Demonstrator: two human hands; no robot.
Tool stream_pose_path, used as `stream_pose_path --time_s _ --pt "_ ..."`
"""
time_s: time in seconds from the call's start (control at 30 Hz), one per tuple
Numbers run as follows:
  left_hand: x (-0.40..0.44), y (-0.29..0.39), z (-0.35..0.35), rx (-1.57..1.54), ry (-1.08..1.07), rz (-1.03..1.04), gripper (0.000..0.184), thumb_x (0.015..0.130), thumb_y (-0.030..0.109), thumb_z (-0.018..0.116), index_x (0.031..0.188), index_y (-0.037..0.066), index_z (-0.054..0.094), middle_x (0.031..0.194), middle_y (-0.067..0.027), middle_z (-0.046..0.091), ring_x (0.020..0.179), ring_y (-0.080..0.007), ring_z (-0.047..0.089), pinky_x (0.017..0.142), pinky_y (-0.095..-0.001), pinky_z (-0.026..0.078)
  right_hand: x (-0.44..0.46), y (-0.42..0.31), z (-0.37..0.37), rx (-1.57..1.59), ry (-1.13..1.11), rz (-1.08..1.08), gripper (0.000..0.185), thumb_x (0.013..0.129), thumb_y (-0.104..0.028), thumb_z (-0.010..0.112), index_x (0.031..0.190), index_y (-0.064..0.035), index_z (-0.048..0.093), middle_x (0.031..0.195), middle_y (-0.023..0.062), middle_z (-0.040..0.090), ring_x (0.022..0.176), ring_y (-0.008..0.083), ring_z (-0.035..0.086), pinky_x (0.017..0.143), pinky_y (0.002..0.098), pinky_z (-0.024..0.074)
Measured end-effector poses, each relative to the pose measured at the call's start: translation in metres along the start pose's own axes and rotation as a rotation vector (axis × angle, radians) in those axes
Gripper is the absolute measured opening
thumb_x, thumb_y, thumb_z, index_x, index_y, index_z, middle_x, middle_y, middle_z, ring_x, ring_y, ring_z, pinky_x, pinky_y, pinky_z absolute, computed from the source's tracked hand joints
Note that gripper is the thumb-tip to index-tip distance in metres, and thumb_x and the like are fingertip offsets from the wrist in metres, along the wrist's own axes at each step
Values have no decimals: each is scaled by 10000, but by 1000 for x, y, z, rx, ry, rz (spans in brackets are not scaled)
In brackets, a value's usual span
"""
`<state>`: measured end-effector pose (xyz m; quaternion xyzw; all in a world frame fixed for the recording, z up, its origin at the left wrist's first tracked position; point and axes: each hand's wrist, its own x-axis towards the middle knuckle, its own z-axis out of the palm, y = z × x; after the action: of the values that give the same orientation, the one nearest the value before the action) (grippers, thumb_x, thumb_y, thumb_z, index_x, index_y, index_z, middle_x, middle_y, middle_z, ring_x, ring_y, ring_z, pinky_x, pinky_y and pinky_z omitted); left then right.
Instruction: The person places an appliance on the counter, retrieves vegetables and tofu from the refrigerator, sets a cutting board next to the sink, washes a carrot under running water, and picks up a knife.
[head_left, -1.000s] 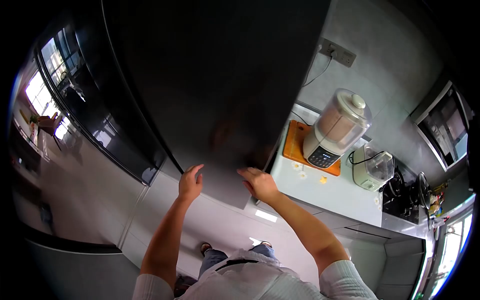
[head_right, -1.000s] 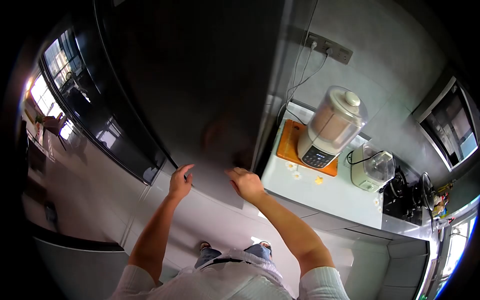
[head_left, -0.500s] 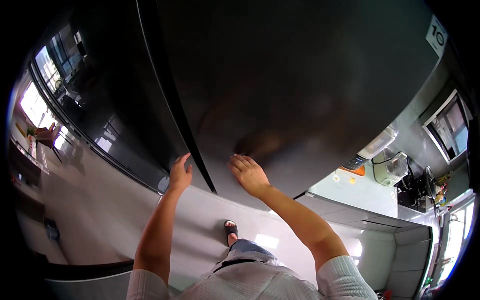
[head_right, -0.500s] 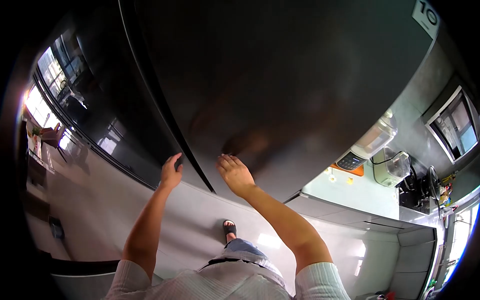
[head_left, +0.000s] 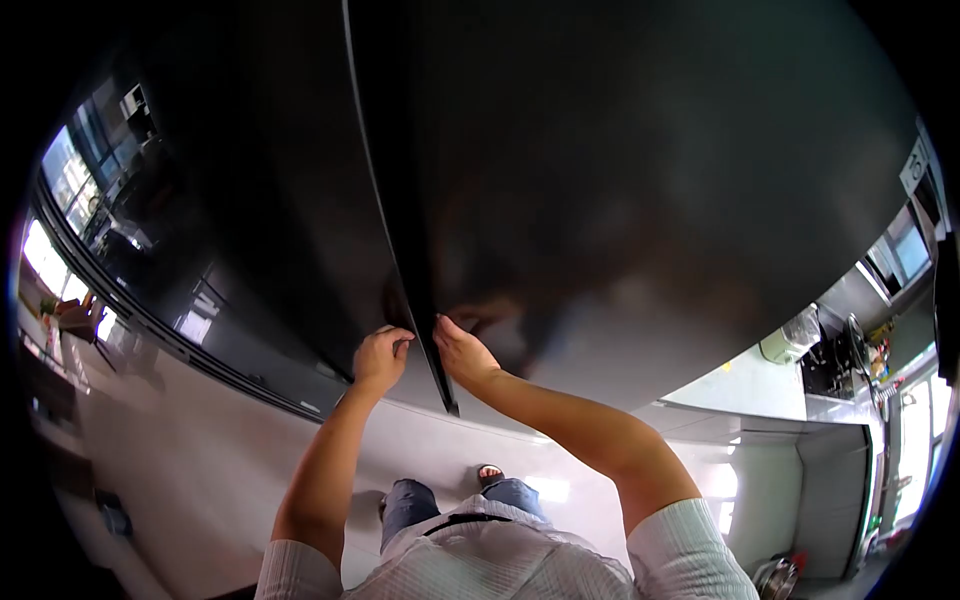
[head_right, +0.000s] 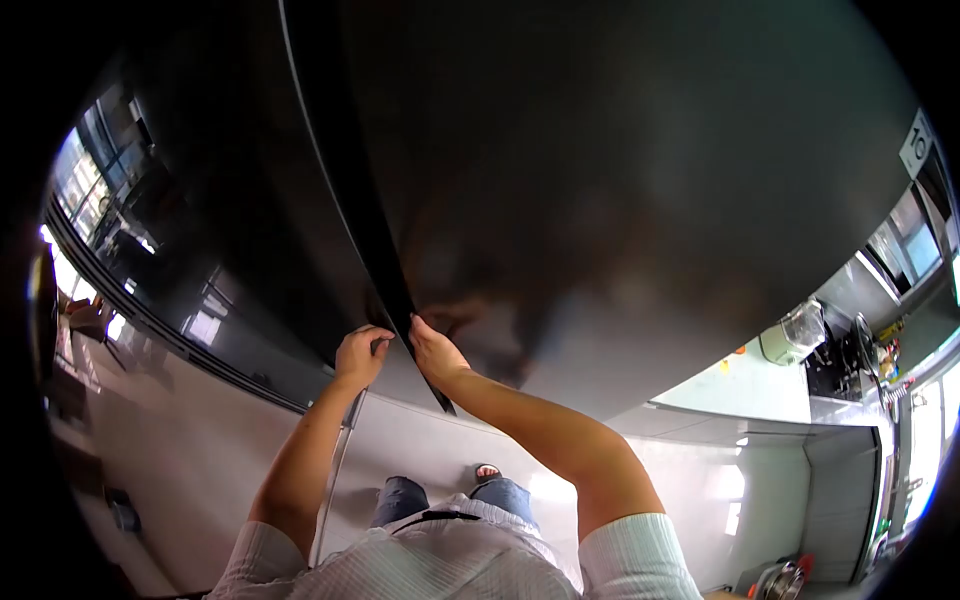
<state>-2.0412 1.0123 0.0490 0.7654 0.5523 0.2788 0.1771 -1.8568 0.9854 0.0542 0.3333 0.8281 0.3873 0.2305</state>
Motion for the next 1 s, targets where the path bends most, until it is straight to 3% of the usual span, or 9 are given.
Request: stream_pose_path --time_s 0.13,0.27,0.4,0.5,0.7,0.73,0.83,0.87,1.0 --pt "13 -38 -14 -68 -93 240 193 799 86 633 984 123 677 1003 -65 664 894 -295 628 768 -388 499 44 -20 -6 78 -290 160 413 901 -288 470 1248 -105 600 1344 26 533 1313 211 397 1133 413 136" --pt "13 -60 -23 -195 -174 433 300 786 72 653 1082 115 644 1064 -82 652 1016 -312 592 883 -411 460 63 -25 -31 212 -452 445 370 910 -270 456 1210 -133 624 1280 -15 585 1286 144 417 1102 364 172" --pt "6 -84 -43 -237 -321 510 490 783 61 660 1257 85 536 1241 -149 559 1140 -350 522 967 -405 434 52 -53 -66 301 -450 603 277 822 -241 531 988 -132 723 1122 21 648 1212 183 455 1046 315 247" --pt "-2 -88 -55 -269 -442 553 564 783 58 659 1318 87 481 1300 -157 518 1195 -348 487 1004 -403 413 10 -88 -116 175 -356 652 252 826 -218 526 933 -71 701 1035 56 631 1162 204 481 1100 385 238" --pt "-50 -70 -39 -401 -676 727 629 781 42 644 1371 96 431 1357 -160 476 1247 -339 450 1059 -388 371 -35 -141 -218 742 -159 1268 243 799 -192 612 981 -31 633 1045 92 579 1140 238 490 1074 376 298" --pt "-60 -62 -39 -494 -762 729 645 782 33 632 1387 108 418 1348 -162 484 1247 -339 453 1053 -391 372 -40 -152 -227 817 -208 1418 374 779 -236 674 1057 3 597 1082 113 592 1055 289 545 982 381 409" --pt "-92 -32 -44 -352 -929 815 665 780 10 617 1401 122 407 1349 -162 487 1243 -335 459 1045 -389 375 -59 -180 -251 1124 -198 1891 488 804 -311 686 1146 8 549 1115 135 587 999 314 592 867 392 483" --pt "-103 -28 -38 -417 -969 871 669 782 -5 608 1405 128 403 1351 -163 485 1240 -331 463 1042 -386 376 -71 -194 -252 1138 -168 1922 655 818 -357 692 1304 -6 431 1186 159 574 998 317 617 813 396 507" --pt "-151 -2 -28 -585 -1089 1002 670 792 -35 582 1414 125 392 1357 -167 481 1236 -329 466 1044 -378 373 -114 -233 -264 1195 -70 2085 860 804 -292 692 1464 -46 197 1307 208 513 1083 321 591 897 392 482"
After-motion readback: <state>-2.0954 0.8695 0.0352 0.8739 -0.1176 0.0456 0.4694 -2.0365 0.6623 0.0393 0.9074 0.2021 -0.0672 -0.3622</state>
